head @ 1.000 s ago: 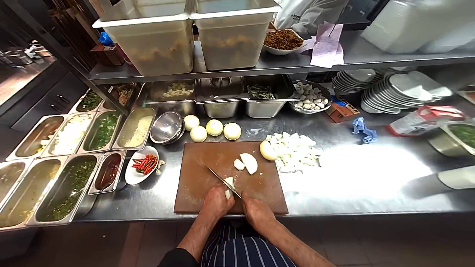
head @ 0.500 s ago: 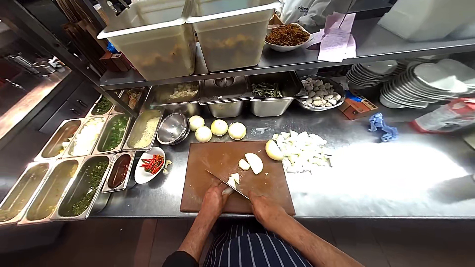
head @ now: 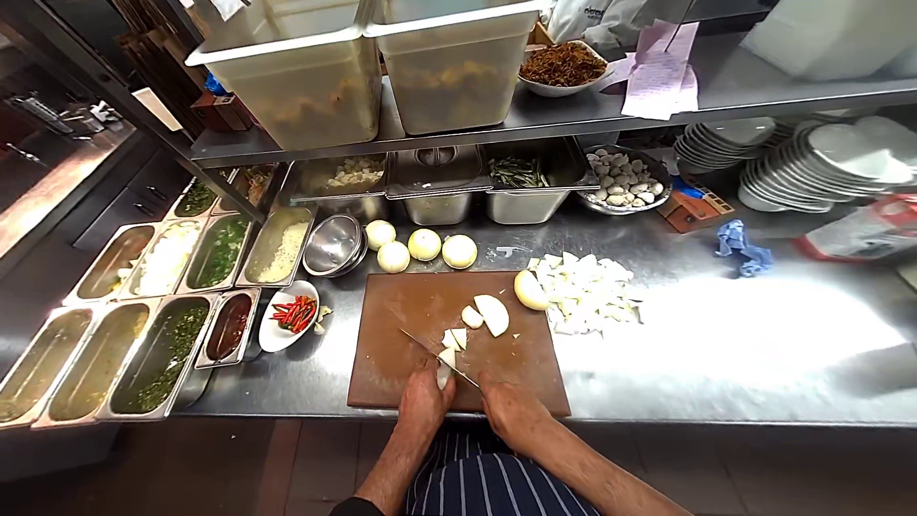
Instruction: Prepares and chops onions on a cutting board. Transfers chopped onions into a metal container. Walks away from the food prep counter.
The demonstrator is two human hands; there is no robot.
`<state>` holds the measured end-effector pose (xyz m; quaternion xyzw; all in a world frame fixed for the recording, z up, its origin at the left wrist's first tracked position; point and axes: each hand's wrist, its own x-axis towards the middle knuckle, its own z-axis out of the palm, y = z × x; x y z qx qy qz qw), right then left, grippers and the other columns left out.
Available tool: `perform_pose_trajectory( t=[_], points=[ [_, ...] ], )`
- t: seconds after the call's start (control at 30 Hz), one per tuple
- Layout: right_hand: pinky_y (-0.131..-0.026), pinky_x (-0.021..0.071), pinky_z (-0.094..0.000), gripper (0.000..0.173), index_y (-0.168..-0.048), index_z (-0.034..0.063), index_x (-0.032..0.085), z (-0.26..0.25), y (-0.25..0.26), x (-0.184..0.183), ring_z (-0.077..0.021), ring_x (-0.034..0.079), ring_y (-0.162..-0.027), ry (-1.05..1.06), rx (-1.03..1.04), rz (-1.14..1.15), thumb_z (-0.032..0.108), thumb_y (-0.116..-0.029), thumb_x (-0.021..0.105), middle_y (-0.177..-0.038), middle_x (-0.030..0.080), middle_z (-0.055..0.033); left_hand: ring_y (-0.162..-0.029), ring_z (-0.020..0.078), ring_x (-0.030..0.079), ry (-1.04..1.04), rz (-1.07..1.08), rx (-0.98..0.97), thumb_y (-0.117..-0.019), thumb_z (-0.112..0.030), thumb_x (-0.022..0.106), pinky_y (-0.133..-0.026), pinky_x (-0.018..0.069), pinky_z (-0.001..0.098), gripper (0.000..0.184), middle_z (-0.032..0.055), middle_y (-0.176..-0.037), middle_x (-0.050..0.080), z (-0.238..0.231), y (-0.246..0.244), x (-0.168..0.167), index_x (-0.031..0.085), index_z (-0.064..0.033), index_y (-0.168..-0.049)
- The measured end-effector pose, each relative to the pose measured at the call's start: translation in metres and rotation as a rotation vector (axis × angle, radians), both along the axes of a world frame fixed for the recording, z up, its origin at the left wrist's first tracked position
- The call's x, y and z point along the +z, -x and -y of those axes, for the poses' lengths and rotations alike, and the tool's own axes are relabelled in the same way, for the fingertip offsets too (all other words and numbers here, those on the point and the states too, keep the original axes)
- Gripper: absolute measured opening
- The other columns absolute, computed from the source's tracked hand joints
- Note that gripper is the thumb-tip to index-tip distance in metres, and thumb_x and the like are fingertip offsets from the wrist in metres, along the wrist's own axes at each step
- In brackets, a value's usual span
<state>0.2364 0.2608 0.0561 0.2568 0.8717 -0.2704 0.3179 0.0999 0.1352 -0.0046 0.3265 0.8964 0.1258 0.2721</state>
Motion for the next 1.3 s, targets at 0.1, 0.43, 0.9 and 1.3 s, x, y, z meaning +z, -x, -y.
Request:
perform_pose_trajectory(
  t=[0.1,0.43,0.9,1.3],
  points=[
    [-0.083,0.0569,-0.0573,0.035,-0.132,0.0107,0.05,-0.004,-0.002,-0.043,-0.0389,0.071,-0.098,0.021,-0.045,-0.171,0.033,-0.1079,0.038,-0.101,0.07,-0.0182,-0.12,0.0248,0.065,-0.078,-0.008,-0.009,-0.0962,-0.039,0.063,-0.104,0.0538,0.0418,0.042,0.0111,-0.132,0.065,0.01,0.002,-0.006,0.07,-0.0106,-0.126],
    [-0.085,0.055,-0.0614,0.038,-0.138,0.0068,0.047,-0.003,0.009,0.038,-0.0437,0.068,-0.108,0.039,0.048,0.059,0.027,-0.1056,0.047,-0.112,0.068,-0.0232,-0.121,0.0243,0.064,-0.186,-0.027,-0.064,-0.0957,-0.024,0.066,-0.107,0.0508,0.0381,0.028,0.012,-0.127,0.067,0.02,0.022,-0.009,0.075,-0.0083,-0.117],
    [-0.086,0.055,-0.0609,0.038,-0.136,0.0063,0.048,-0.002,0.009,0.03,-0.0431,0.068,-0.106,0.063,0.073,0.026,0.029,-0.1063,0.045,-0.109,0.068,-0.0228,-0.106,0.0213,0.071,-0.287,-0.088,-0.049,-0.0916,-0.03,0.072,-0.097,0.0578,0.0365,0.031,0.0117,-0.118,0.071,0.031,0.01,-0.024,0.075,-0.0058,-0.111],
    [-0.071,0.0575,-0.0467,0.043,-0.125,0.0083,0.059,-0.049,-0.064,-0.052,-0.0242,0.067,-0.074,0.108,-0.519,-0.63,0.045,-0.1053,0.049,-0.082,0.066,-0.0086,-0.123,0.0287,0.061,-0.377,-0.263,-0.175,-0.0929,-0.044,0.068,-0.105,0.0512,0.0444,0.039,0.0094,-0.129,0.066,-0.057,0.028,-0.009,0.074,-0.0136,-0.117]
  ],
)
